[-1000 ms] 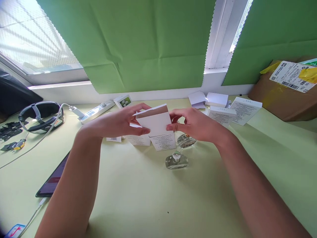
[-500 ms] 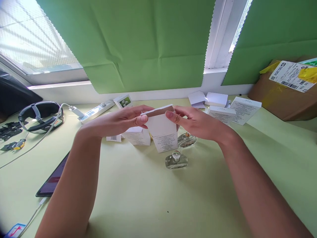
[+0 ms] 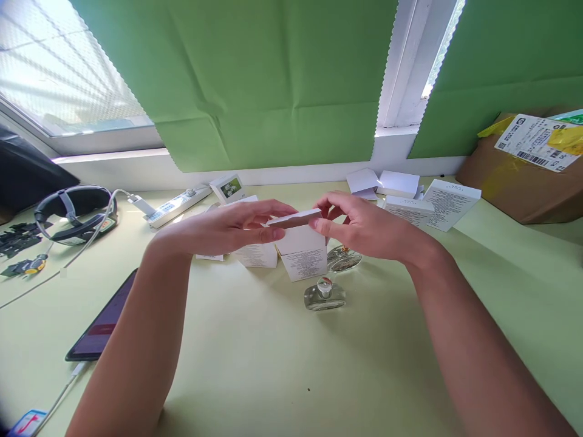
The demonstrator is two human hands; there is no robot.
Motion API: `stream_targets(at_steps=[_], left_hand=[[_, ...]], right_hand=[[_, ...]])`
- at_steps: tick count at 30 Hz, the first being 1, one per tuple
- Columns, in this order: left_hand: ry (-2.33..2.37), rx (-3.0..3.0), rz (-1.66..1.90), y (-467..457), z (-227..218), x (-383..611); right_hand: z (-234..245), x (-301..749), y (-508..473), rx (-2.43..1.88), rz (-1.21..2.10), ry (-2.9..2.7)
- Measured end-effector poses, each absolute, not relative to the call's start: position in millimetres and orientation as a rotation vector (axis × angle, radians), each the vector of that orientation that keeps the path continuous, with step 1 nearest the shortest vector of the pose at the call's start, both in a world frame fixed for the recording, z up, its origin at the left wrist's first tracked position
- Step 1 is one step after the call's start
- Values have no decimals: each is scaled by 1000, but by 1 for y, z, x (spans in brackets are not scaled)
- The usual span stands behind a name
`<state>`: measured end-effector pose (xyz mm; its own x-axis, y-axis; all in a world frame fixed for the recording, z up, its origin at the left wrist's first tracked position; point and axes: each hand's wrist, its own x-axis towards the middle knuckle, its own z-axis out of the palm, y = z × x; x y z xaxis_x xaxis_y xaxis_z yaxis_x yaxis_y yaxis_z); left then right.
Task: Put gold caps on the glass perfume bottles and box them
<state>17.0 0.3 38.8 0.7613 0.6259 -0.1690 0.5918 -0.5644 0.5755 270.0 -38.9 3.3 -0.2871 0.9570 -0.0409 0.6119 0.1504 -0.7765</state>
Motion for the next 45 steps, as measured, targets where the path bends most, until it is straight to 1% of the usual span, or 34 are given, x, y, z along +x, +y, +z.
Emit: stream_targets(at_steps=[14, 23, 27, 30, 39, 42, 45], left_hand=[[868, 2384, 147, 4, 30, 18], [862, 2412, 125, 2, 31, 20], [817, 2403, 28, -5, 37, 22], [765, 2403, 24, -10, 40, 24], [770, 2462, 23, -16, 37, 29], [766, 2435, -20, -16, 36, 28], [823, 2434, -30, -15, 36, 26]], right_hand=[[0, 265, -41, -1539, 950, -2063], [0, 263, -43, -1564, 921, -2132], [2, 261, -44, -1538, 1010, -2185], [2, 262, -44, -1510, 1087, -2219], [-2, 261, -41, -1411, 1473, -2182], [-2, 262, -41, -1428, 1501, -2148], [1, 273, -41, -1532, 1378, -2179]])
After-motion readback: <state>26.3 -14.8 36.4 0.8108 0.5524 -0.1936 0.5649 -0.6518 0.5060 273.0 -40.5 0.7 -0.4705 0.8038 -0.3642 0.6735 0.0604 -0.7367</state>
